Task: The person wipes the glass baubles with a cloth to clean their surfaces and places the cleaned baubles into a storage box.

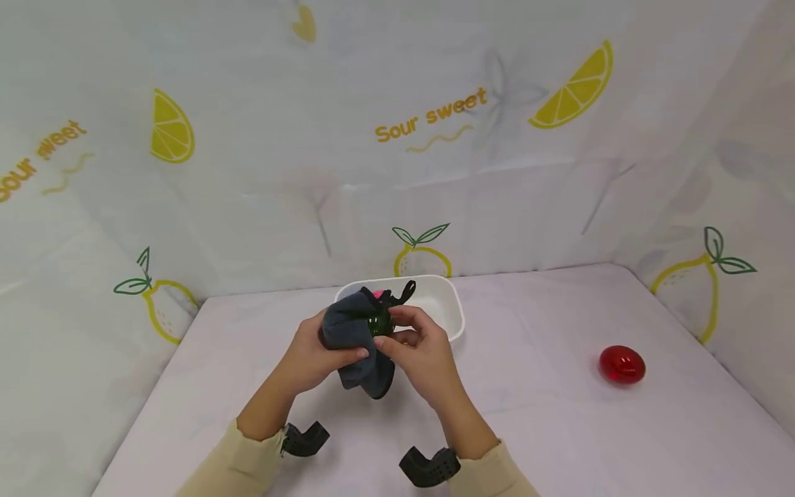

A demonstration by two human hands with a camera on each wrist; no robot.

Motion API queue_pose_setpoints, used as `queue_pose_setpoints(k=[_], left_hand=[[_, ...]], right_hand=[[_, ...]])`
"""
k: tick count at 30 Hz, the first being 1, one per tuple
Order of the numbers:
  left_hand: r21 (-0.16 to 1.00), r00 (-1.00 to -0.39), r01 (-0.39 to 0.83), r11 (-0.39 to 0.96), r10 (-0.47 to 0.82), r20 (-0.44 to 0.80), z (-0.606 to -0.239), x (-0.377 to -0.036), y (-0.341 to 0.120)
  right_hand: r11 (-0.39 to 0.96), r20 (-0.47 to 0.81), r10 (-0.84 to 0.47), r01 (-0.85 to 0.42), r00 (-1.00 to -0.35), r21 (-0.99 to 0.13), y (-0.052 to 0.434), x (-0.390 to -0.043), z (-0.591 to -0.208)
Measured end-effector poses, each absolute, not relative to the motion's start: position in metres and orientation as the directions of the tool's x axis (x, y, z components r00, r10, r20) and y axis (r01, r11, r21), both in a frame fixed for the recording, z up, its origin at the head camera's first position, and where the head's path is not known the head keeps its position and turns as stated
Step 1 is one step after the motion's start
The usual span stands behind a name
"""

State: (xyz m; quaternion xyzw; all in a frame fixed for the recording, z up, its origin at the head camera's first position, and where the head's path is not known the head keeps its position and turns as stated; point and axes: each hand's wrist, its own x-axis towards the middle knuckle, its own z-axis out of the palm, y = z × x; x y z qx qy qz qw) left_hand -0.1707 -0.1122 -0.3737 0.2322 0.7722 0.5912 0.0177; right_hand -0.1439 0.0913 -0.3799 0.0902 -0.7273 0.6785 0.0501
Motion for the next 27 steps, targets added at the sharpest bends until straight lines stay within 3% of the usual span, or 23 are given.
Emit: queue_pose_setpoints(k=[8, 13, 19, 23, 27], left_hand=[[0.911, -0.913, 0.369, 0.186, 0.255, 0.318, -0.3662, -0.1638, -0.1118], [0.916, -0.923, 0.376, 0.142, 0.142, 0.357, -0.3668, -0.1653, -0.1104], [0.955, -0.959, 0.284, 0.088, 0.032, 0.282, -0.3657, -0.1675, -0.1098], [0.963, -0.966, 0.256, 0.088, 0.055, 0.252, -0.3654, -0.1677, -0.1116], [0.954, -0.952, 0.273, 0.121, 0.176, 0.250, -0.3685, -0.1653, -0.1128]], right_hand=[[0.041, 0.131, -0.092, -0.135, -0.987, -0.990, 0.0874, -0.1417, -0.3810], [0.030, 0.172, -0.132, -0.178, -0.976, -0.984, 0.0869, -0.1426, -0.3818], [0.044, 0.304, -0.156, -0.314, -0.940, -0.948, 0.0854, -0.1404, -0.3839], [0.080, 0.360, -0.135, -0.373, -0.923, -0.925, 0.0841, -0.1391, -0.3846], [0.100, 0.326, -0.072, -0.332, -0.943, -0.938, 0.0844, -0.1393, -0.3836]])
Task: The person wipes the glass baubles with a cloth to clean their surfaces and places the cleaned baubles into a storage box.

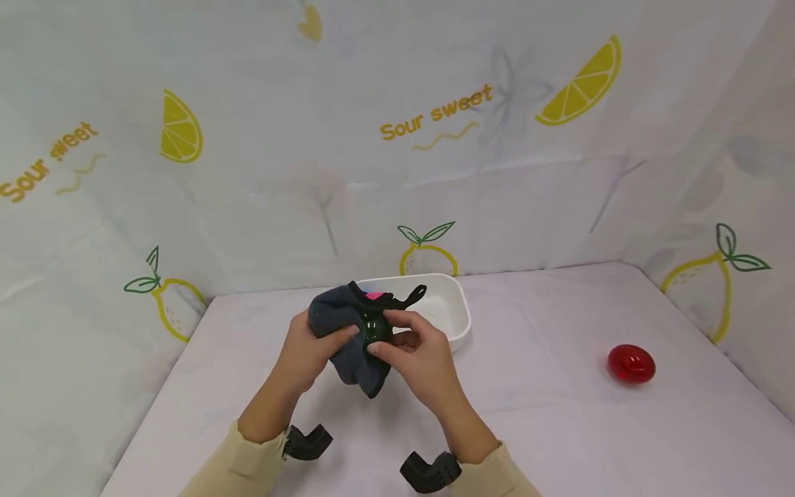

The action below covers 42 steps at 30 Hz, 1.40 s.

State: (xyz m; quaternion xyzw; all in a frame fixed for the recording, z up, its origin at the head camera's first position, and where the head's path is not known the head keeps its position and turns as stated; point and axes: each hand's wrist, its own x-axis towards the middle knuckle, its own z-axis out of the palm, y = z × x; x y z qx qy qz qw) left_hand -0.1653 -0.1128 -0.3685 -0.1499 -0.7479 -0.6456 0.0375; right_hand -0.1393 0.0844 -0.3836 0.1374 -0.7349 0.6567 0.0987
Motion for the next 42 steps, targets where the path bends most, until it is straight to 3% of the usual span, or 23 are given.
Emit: queue_pose_setpoints(k=[6, 15, 31, 42], left_hand=[[0.924, -0.892, 0.336, 0.182, 0.375, 0.251, -0.370, -0.159, -0.106], [0.900, -0.880, 0.372, 0.226, 0.393, 0.266, -0.365, -0.154, -0.104], [0.925, -0.916, 0.304, 0.230, 0.336, 0.217, -0.365, -0.157, -0.104], [0.923, -0.905, 0.321, 0.210, 0.357, 0.233, -0.365, -0.156, -0.104]], right_hand=[[0.065, 0.173, 0.013, -0.172, -0.985, -0.983, 0.086, -0.141, -0.377], [0.038, 0.054, -0.006, -0.054, -0.999, -0.998, 0.085, -0.143, -0.370], [-0.018, 0.109, -0.080, -0.108, -0.991, -0.994, 0.087, -0.138, -0.369], [-0.024, 0.119, -0.091, -0.117, -0.989, -0.993, 0.087, -0.137, -0.370]])
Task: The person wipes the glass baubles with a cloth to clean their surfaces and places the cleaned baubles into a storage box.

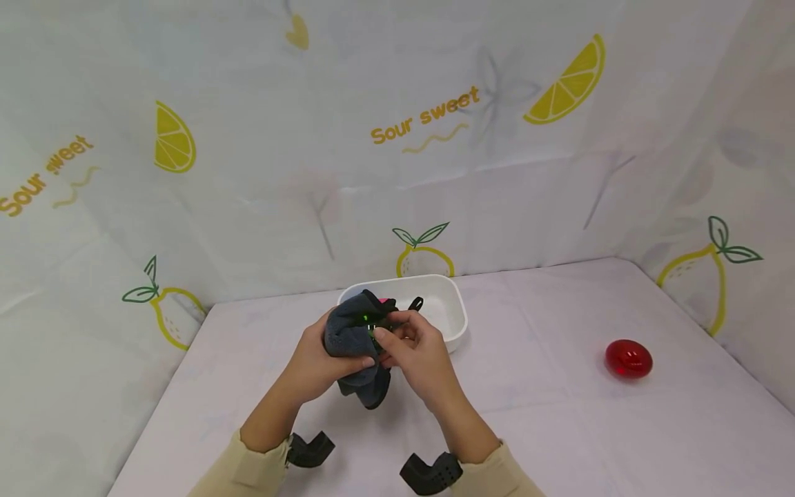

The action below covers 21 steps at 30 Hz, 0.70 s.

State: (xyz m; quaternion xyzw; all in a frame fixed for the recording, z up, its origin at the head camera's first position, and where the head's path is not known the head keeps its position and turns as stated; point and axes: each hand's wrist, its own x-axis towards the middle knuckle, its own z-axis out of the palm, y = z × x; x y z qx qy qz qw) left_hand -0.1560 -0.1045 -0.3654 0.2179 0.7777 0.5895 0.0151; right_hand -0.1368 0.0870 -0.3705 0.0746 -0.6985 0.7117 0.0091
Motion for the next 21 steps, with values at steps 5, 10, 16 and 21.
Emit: queue_pose_setpoints(k=[5, 10, 16, 21], left_hand=[[0.920, -0.901, 0.330, 0.210, 0.361, 0.241, -0.3656, -0.1564, -0.1038], [0.922, -0.907, 0.325, 0.212, 0.344, 0.241, -0.3667, -0.1576, -0.1038], [0.930, -0.921, 0.301, 0.208, 0.316, 0.227, -0.3675, -0.1585, -0.1060], [0.940, -0.924, 0.289, 0.183, 0.312, 0.224, -0.3694, -0.1594, -0.1088]], right_hand=[[-0.012, 0.122, -0.089, -0.122, -0.989, -0.992, 0.0867, -0.1350, -0.3684], [-0.012, 0.132, -0.102, -0.132, -0.986, -0.991, 0.0874, -0.1334, -0.3677], [0.039, 0.240, -0.115, -0.245, -0.964, -0.969, 0.0916, -0.1349, -0.3719], [0.075, 0.361, -0.132, -0.372, -0.923, -0.925, 0.0941, -0.1360, -0.3747]])
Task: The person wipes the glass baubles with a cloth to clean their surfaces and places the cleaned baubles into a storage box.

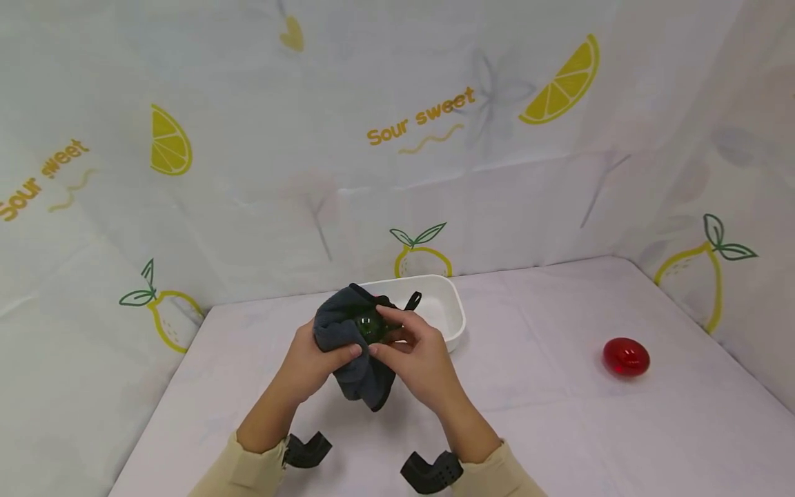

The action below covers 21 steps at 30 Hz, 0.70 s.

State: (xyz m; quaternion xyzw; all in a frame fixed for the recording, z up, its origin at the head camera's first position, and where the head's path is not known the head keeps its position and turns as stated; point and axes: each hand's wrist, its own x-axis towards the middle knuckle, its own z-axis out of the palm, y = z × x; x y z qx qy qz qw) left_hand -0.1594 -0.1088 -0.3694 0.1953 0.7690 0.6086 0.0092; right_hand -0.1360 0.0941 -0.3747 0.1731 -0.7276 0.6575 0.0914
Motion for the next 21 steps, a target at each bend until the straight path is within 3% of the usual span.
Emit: queue_pose_setpoints(k=[6, 12, 21], left_hand=[[0.930, -0.927, 0.311, 0.197, 0.280, 0.251, -0.3725, -0.1615, -0.1079], [0.921, -0.942, 0.319, 0.225, 0.182, 0.282, -0.3735, -0.1613, -0.1054], [0.880, -0.913, 0.409, 0.240, 0.107, 0.394, -0.3743, -0.1622, -0.1035]], right_hand=[[0.110, 0.396, -0.092, -0.404, -0.914, -0.908, 0.0936, -0.1378, -0.3755], [0.086, 0.270, -0.067, -0.275, -0.961, -0.958, 0.0935, -0.1386, -0.3747], [-0.017, 0.154, -0.097, -0.153, -0.983, -0.988, 0.0937, -0.1402, -0.3735]])
